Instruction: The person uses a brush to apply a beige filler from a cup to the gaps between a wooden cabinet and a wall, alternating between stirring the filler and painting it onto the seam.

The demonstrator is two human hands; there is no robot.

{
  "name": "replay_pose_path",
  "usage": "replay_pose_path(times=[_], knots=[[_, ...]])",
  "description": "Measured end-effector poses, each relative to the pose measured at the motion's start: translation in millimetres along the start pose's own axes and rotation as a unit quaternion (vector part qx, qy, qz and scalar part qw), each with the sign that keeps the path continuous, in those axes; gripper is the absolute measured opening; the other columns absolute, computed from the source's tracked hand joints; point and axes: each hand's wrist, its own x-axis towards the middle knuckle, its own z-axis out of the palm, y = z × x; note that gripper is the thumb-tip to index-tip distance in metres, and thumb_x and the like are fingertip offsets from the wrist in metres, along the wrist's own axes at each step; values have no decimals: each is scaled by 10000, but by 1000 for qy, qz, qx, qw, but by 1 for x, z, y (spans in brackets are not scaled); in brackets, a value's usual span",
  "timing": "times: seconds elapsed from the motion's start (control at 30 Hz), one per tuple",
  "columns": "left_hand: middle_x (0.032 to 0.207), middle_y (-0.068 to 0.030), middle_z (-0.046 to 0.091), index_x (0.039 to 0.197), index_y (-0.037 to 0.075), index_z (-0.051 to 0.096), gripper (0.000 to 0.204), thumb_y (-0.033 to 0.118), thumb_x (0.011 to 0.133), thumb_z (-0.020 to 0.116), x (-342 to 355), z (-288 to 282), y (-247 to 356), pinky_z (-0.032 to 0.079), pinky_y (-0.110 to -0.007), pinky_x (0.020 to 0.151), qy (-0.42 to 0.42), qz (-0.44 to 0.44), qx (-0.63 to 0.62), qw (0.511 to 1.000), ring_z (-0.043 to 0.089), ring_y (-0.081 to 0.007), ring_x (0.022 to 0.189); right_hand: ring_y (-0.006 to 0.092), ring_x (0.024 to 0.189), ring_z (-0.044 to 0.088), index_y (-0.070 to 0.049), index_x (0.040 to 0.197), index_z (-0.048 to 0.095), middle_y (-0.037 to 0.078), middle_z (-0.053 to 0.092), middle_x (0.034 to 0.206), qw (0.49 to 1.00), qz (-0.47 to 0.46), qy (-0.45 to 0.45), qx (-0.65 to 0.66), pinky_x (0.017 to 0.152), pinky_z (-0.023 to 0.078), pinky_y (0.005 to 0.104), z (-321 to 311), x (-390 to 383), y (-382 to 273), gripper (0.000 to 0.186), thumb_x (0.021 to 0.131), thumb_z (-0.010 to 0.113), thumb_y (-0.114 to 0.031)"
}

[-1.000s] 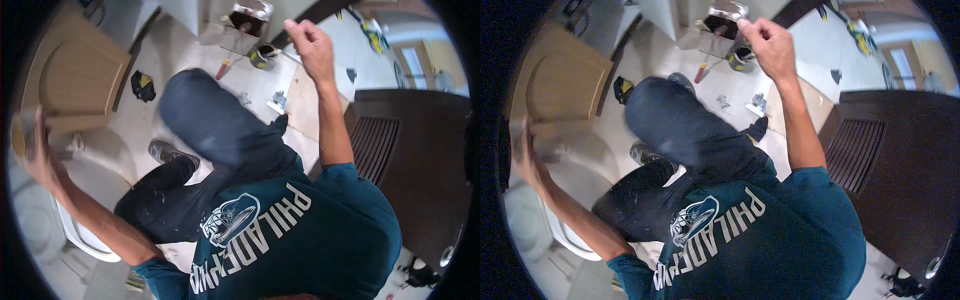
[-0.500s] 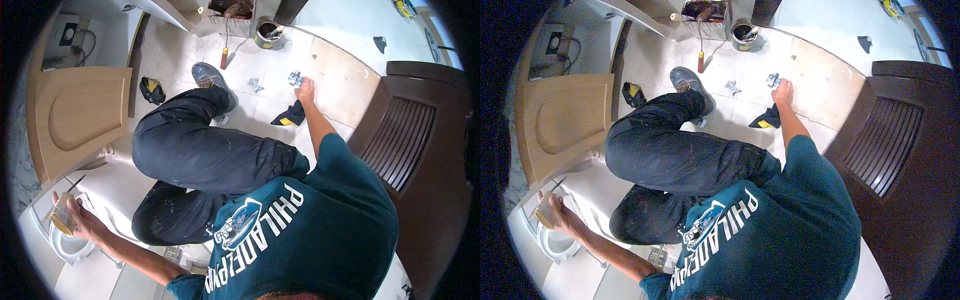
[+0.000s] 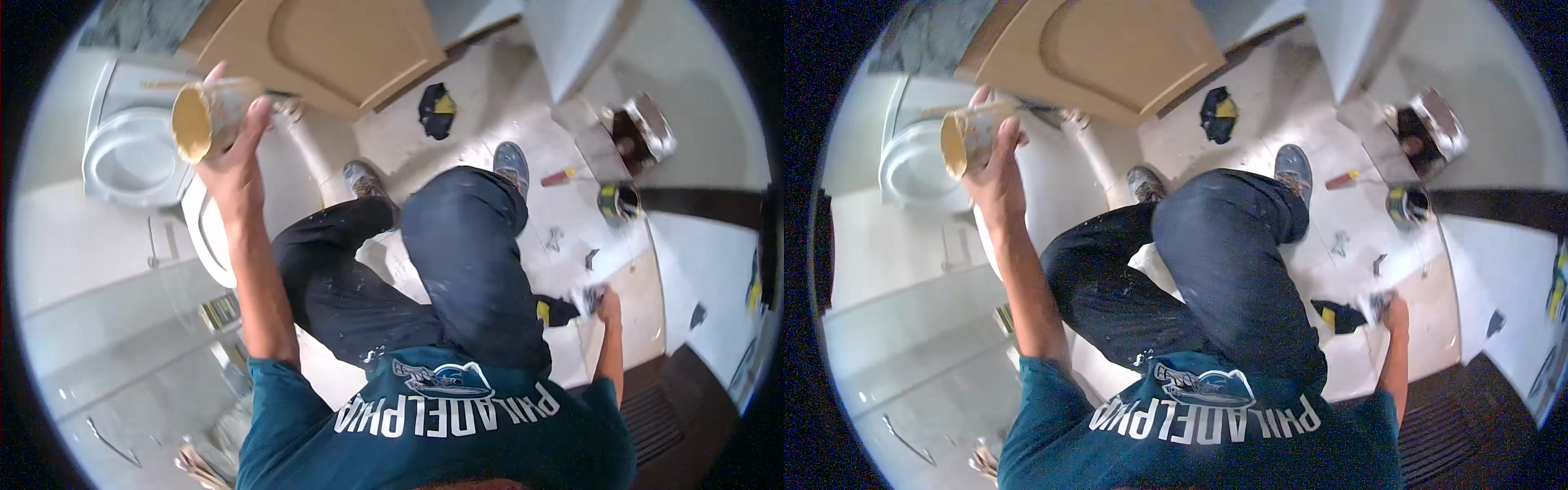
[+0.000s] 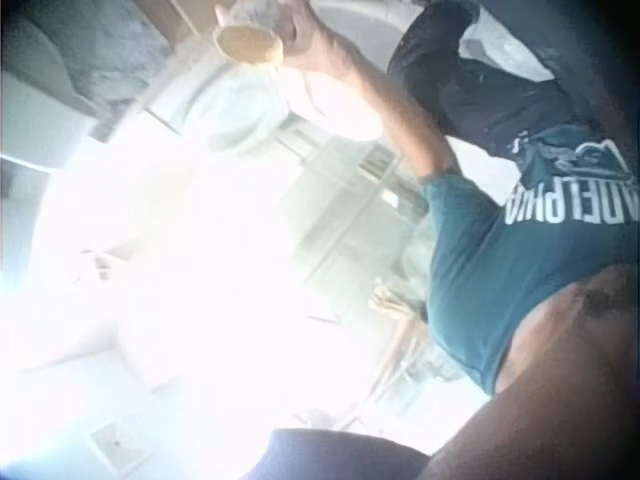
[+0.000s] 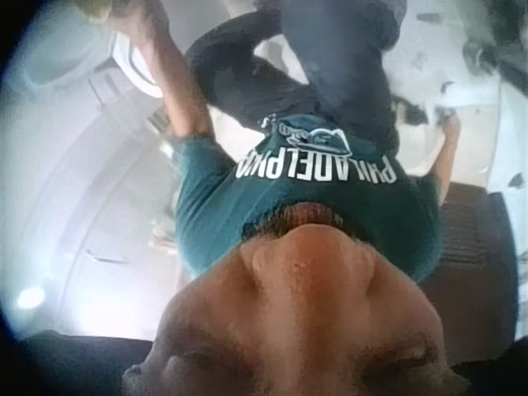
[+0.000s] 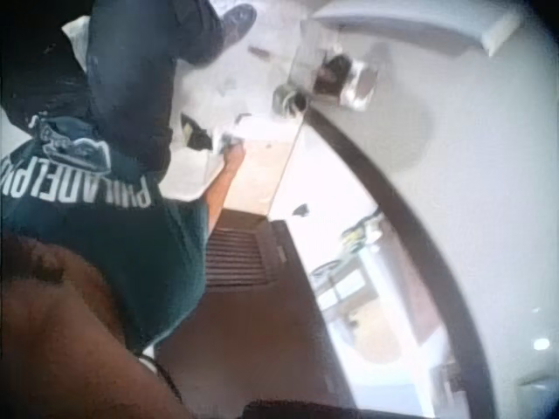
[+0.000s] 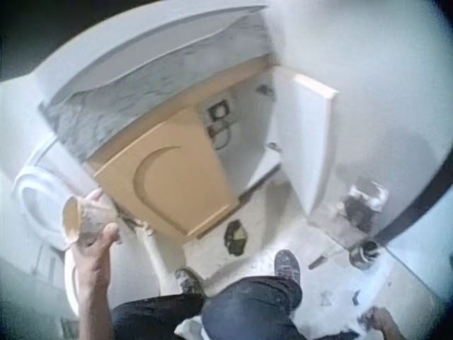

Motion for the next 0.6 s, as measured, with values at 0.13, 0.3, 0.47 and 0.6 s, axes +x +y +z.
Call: replay_pose_path(times=[0.13, 0.3, 0.47, 0.6], knots=[[1030, -64, 703, 1465, -64, 587, 652, 10, 892, 890, -11, -18, -16, 625, -289, 766, 66, -11, -23, 997, 710, -134, 892, 496, 981, 709, -22, 1080, 746, 286, 734, 994, 979, -100, -91, -153, 888, 565, 532, -77, 20, -65, 241, 874, 711, -143], [1125, -97, 709, 1431, -65, 608, 649, 39, 871, 919, -15, -37, -14, 637, -300, 791, 111, -61, 11, 992, 722, -139, 937, 481, 1103, 660, 10, 1249, 682, 273, 699, 1138, 949, -291, 119, 25, 973, 519, 521, -160, 125, -363, 287, 1037, 643, -180], [1243, -102, 702, 1412, -63, 636, 639, 48, 858, 936, -21, -51, -34, 595, -295, 935, 132, -72, 101, 984, 690, -141, 1041, 456, 1116, 685, -46, 1243, 713, 205, 718, 1211, 837, -526, 148, 20, 951, 563, 529, -140, 239, -623, 287, 981, 598, -25], [1343, -83, 693, 1417, -26, 657, 659, 50, 833, 953, -26, -66, -40, 564, -307, 993, 142, -48, 150, 977, 660, -142, 1108, 423, 1122, 715, -99, 1276, 736, 182, 755, 1199, 818, -549, 117, -121, 957, 579, 518, -94, 298, -739, 344, 957, 607, -104]])
